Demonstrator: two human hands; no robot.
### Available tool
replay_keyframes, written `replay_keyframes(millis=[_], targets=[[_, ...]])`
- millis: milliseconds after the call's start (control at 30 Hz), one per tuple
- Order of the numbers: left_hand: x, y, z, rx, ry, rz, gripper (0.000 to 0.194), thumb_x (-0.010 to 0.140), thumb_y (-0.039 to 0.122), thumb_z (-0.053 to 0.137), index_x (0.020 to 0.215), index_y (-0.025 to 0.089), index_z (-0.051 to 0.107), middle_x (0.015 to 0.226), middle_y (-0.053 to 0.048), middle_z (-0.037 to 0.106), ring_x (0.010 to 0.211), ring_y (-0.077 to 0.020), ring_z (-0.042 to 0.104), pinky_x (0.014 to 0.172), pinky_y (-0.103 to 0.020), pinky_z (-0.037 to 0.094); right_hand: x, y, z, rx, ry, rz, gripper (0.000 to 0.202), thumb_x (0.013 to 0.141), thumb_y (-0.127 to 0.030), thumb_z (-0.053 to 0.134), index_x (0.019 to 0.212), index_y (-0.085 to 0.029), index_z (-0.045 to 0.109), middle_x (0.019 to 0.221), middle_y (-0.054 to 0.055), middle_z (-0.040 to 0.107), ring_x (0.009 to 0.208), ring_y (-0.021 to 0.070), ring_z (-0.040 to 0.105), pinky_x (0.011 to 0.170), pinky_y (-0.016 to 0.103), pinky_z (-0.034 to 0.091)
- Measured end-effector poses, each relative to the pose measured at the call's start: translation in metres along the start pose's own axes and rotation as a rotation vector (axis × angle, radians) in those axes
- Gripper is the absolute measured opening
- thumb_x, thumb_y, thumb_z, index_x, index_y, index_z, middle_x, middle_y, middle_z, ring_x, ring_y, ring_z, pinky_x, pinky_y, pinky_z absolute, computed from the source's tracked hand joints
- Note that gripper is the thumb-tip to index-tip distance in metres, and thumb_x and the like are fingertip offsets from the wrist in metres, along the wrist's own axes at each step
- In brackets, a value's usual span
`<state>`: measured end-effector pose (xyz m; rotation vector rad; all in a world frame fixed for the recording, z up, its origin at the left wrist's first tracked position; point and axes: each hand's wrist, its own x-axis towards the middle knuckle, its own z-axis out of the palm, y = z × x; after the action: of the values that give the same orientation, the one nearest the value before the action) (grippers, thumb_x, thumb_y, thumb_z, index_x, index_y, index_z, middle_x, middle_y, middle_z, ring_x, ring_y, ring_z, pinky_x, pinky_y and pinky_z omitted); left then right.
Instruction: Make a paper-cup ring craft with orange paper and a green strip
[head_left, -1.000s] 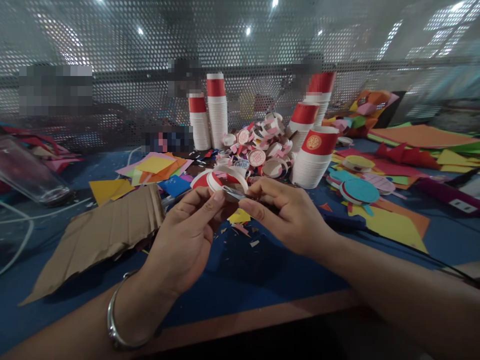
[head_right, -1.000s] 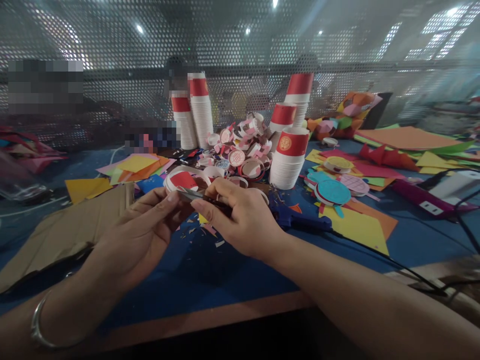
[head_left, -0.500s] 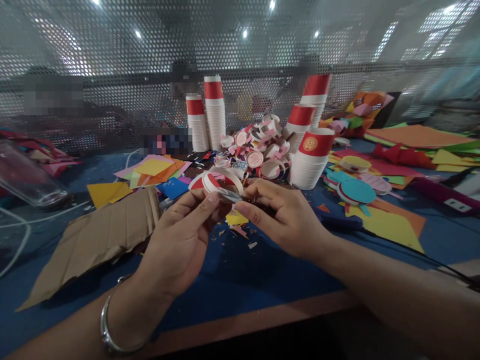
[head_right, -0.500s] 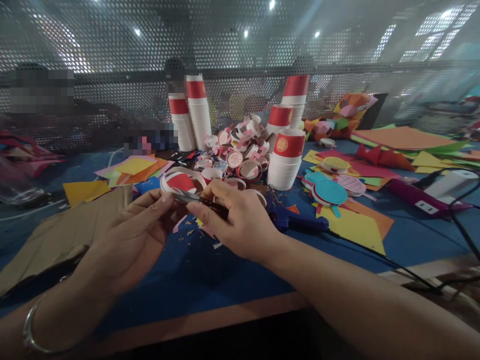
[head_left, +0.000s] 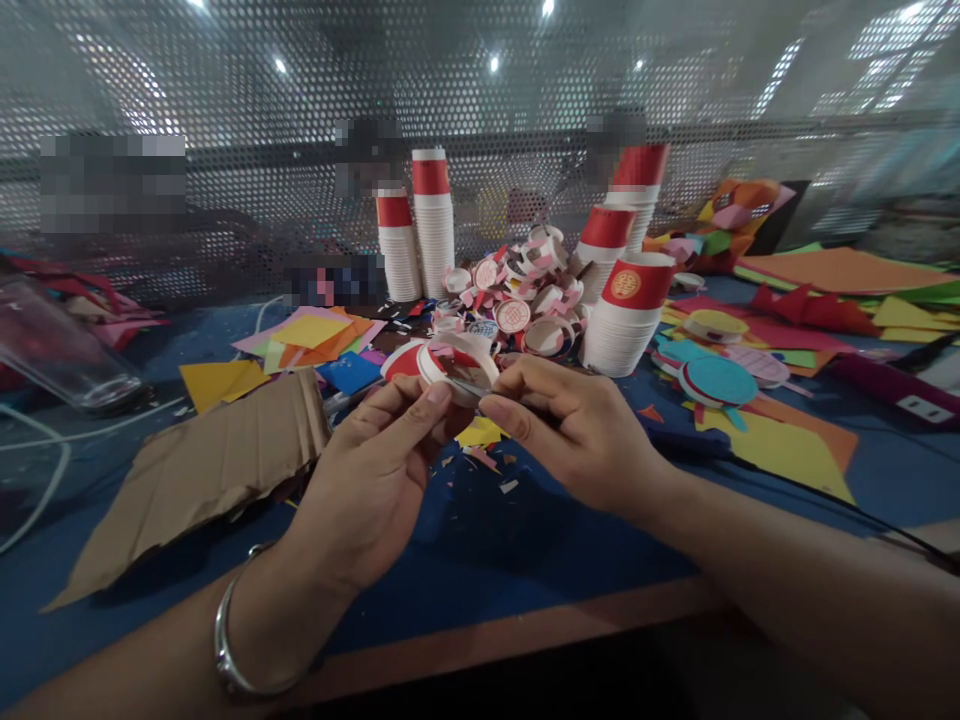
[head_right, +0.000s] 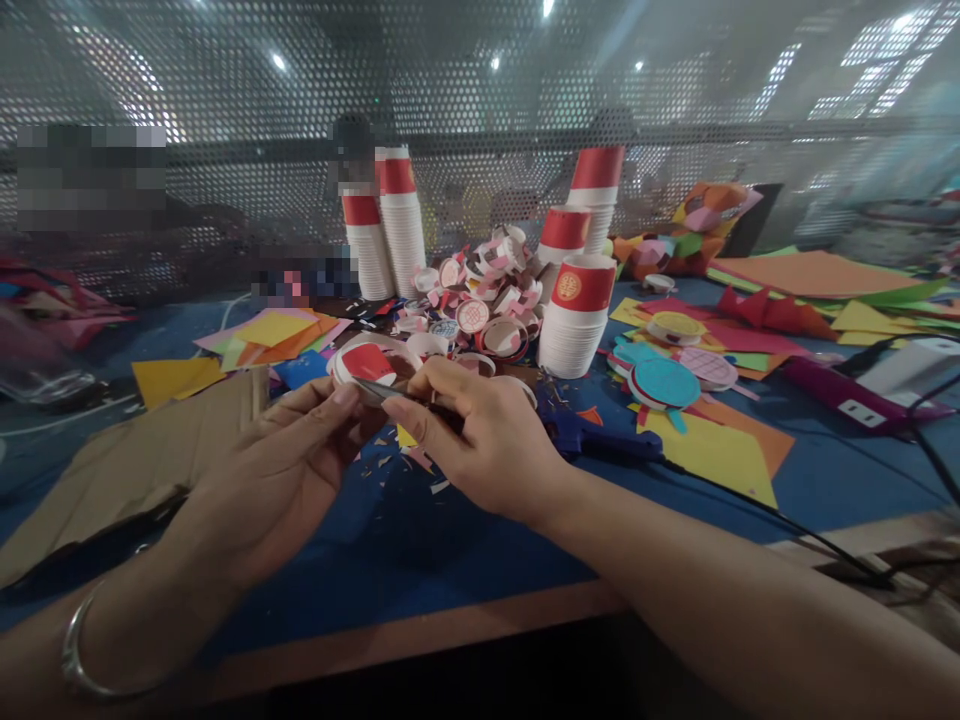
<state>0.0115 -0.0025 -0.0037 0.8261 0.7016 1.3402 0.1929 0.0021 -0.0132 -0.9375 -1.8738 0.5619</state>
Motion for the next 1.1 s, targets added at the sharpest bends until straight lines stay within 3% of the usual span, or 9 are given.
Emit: replay_keyframes(millis=[233,433,867,1100], targets=[[0.0021,-0.0009,-0.0009,-0.036,0.015,-0.03,0.017,0.075,0.018,0.093,0.081,0.013,0.078,0.081,-0.002,0.077,0.076,-0.0119,0.072,0.073,-0.018,0.062,0.0004,0.0024,0.0031,-0.014,0.019,0.024,0.031,0.102,-0.046,0.061,0.084,-0.019,0.06,0.066,-0.005,0.055,0.056,0.0093,0.047,0.055,0.025,0.037],[0.0036,-0.0014,-0.0019,-0.001,-0.002,0.007,0.015,0.078,0.017,0.091,0.086,0.012,0.079,0.088,-0.004,0.077,0.083,-0.0132,0.072,0.083,-0.021,0.063,0.0011,0.0023,0.0021,-0.023,-0.001,0.012,0.033,0.101,-0.047,0.061,0.084,-0.02,0.059,0.067,-0.005,0.055,0.055,0.0087,0.045,0.054,0.024,0.036],[-0.0006,-0.0017,-0.0004,-0.027,0.014,-0.037,0.023,0.069,0.019,0.097,0.081,0.013,0.078,0.081,-0.002,0.078,0.078,-0.0119,0.073,0.076,-0.019,0.061,0.0004,0.0048,0.004,-0.055,0.027,0.012,0.031,0.102,-0.047,0.061,0.087,-0.02,0.06,0.066,-0.004,0.056,0.054,0.0095,0.046,0.053,0.026,0.036],[0.0028,-0.0012,-0.002,-0.064,-0.012,-0.067,0.015,0.076,0.014,0.091,0.086,0.011,0.079,0.084,-0.002,0.08,0.079,-0.0114,0.074,0.078,-0.018,0.062,-0.0002,0.0036,0.0035,-0.086,0.04,-0.03,0.028,0.102,-0.041,0.061,0.083,-0.02,0.058,0.065,-0.006,0.051,0.054,0.0088,0.044,0.054,0.025,0.035]])
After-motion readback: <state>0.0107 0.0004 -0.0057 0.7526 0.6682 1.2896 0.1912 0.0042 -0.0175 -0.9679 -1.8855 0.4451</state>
